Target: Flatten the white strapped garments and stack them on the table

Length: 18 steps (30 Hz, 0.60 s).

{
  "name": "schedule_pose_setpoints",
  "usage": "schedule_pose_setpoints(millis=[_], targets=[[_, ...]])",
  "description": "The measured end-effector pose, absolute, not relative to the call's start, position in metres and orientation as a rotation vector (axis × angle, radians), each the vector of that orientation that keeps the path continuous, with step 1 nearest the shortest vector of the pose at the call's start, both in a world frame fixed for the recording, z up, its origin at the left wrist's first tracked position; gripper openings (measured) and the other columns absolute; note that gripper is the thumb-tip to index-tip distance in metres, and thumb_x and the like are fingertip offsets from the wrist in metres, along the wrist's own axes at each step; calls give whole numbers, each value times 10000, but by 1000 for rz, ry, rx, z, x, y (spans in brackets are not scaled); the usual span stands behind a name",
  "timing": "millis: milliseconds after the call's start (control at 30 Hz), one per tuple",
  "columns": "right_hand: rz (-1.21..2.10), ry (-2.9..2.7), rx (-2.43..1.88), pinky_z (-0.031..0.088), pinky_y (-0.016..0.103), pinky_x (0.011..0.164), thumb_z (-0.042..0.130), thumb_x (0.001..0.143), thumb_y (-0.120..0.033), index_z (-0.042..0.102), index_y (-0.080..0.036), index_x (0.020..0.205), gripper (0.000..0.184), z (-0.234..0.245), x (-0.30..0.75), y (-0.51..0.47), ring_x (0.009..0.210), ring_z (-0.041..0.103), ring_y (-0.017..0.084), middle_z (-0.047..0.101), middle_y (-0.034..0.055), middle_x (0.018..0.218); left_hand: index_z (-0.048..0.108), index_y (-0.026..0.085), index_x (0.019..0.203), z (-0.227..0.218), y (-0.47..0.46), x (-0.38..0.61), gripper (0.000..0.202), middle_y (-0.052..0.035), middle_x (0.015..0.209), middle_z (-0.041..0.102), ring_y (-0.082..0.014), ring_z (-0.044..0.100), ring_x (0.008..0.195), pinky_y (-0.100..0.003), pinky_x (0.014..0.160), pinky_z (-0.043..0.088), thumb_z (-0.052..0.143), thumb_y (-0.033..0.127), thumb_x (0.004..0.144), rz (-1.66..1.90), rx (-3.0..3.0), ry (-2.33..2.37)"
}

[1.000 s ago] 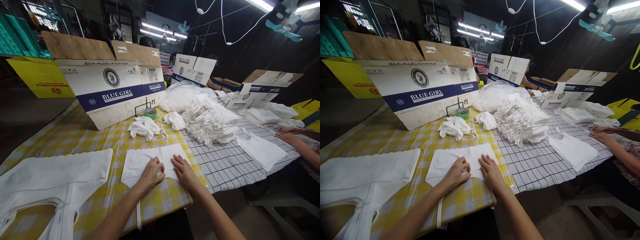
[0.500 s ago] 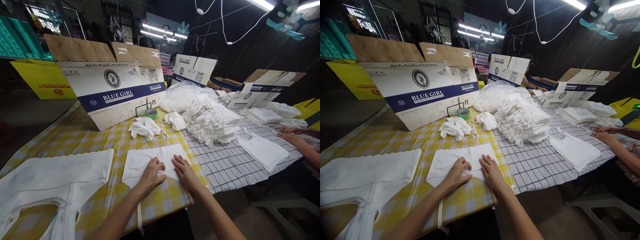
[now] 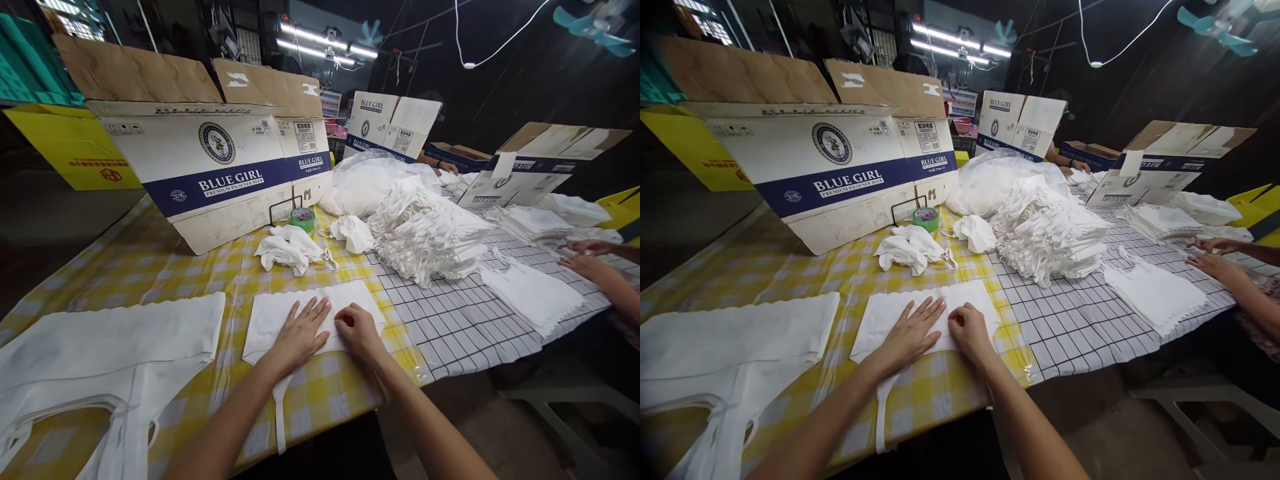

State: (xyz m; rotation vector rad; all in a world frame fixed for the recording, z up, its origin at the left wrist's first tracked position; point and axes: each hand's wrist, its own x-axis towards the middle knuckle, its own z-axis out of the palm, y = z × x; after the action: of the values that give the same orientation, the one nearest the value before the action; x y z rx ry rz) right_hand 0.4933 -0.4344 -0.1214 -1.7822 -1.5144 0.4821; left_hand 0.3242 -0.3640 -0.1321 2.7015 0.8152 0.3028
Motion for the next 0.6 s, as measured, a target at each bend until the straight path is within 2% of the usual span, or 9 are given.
schedule_pose_setpoints(millis=[200,400,600], targets=[[491,-1503,-1873,393,229,585,562,642,-200,615,-179,715,93,-127,496,-426,610,477,109,538,-8,705,129,276,1416,-136,-364,323,626,-9,1491,153,-201,137,1366,-487,1095,33,400,350,856,305,2740,818],[614,-1551,-1846,398,220,603,495,620,-138,601,-181,724,154,-119,500,-428,633,484,107,527,-11,717,136,273,1415,-139,-364,323,635,-16,1488,180,-208,152,1363,-475,1101,25,417,355,852,348,2747,831],[580,-1542,-1870,396,233,612,514,633,-169,585,-180,729,120,-116,497,-429,632,469,111,522,-4,751,135,272,1416,-140,-363,323,642,-25,1483,203,-212,167,1360,-469,1104,35,426,362,850,363,2751,832]])
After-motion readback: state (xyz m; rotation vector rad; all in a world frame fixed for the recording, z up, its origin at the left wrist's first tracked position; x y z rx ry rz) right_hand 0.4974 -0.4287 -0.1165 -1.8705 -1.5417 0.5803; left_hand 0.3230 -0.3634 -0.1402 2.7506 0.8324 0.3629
